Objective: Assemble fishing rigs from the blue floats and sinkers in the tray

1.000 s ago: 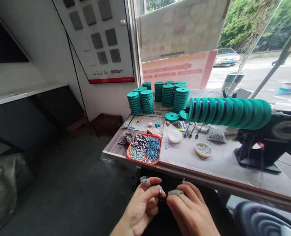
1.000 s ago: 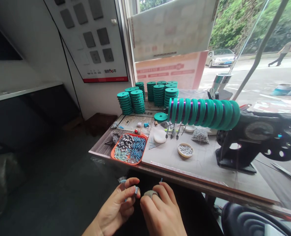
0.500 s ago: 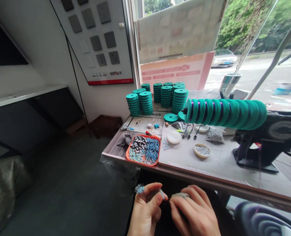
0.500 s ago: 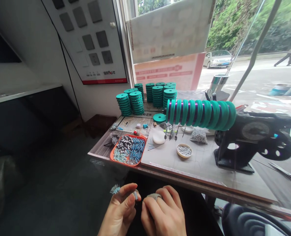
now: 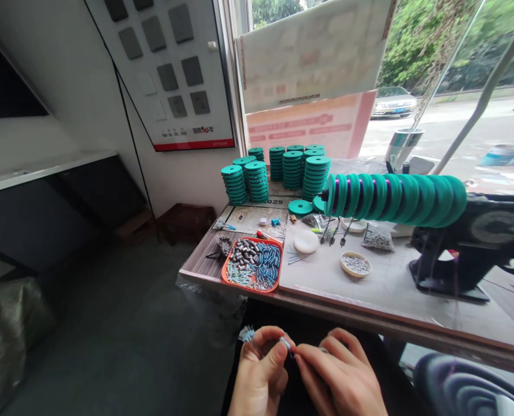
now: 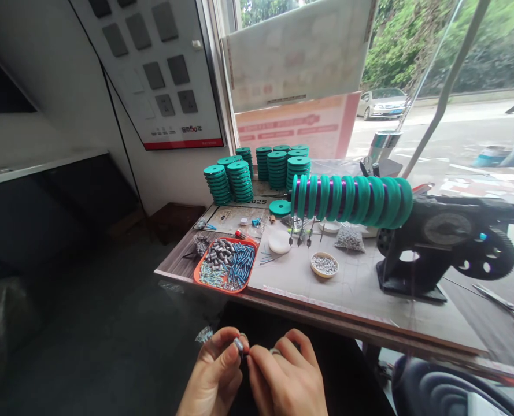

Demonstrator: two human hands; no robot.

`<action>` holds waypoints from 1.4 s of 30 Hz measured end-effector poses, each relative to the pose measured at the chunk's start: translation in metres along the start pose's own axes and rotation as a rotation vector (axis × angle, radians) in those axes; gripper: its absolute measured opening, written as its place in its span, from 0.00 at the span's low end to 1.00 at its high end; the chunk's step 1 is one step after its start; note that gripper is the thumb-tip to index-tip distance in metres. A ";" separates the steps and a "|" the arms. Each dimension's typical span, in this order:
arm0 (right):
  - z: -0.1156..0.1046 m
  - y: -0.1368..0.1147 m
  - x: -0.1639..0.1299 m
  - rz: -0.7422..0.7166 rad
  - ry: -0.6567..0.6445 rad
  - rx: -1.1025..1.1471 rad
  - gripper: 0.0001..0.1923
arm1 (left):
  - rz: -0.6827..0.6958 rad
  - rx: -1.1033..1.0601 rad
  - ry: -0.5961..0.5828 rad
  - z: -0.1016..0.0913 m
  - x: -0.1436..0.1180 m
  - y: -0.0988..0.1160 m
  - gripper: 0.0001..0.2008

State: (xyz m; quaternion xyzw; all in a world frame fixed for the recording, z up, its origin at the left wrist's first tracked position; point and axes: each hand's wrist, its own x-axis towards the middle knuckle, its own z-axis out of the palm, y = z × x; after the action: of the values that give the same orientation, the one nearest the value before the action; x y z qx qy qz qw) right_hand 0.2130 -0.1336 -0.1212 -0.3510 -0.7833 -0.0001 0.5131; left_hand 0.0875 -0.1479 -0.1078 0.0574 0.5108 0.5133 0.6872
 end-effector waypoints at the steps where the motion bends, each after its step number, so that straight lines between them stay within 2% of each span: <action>1: -0.001 0.000 0.000 0.002 -0.004 0.002 0.08 | -0.016 -0.005 -0.019 -0.001 0.001 0.000 0.31; 5: -0.002 0.000 0.000 0.016 0.001 0.001 0.09 | -0.020 -0.038 -0.116 -0.003 0.003 -0.002 0.28; 13: 0.002 -0.001 -0.004 0.021 -0.003 -0.027 0.12 | -0.027 0.029 -0.214 -0.004 0.002 -0.003 0.29; 17: 0.003 -0.001 -0.004 0.004 -0.007 -0.031 0.12 | -0.008 0.072 -0.193 -0.003 0.001 -0.003 0.30; 26: 0.003 -0.002 -0.005 0.008 0.023 -0.009 0.10 | 0.082 0.096 -0.019 -0.003 0.001 -0.003 0.29; 29: 0.004 -0.002 -0.003 0.008 0.029 -0.012 0.09 | 0.179 0.145 0.010 -0.009 0.004 -0.006 0.26; 33: 0.005 0.000 -0.003 -0.025 0.010 -0.024 0.09 | 0.354 0.310 -0.004 -0.017 0.008 -0.009 0.19; 39: 0.003 0.003 -0.004 -0.051 -0.047 -0.020 0.06 | 0.366 0.385 0.018 -0.013 0.006 -0.005 0.18; 42: 0.001 0.004 -0.003 -0.038 -0.048 -0.049 0.07 | 0.425 0.424 -0.010 -0.009 0.001 0.003 0.18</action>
State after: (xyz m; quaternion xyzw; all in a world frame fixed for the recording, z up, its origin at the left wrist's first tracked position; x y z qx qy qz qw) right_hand 0.2152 -0.1323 -0.1256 -0.3483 -0.8017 -0.0207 0.4853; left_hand 0.0787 -0.1496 -0.1101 0.3078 0.5799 0.5274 0.5394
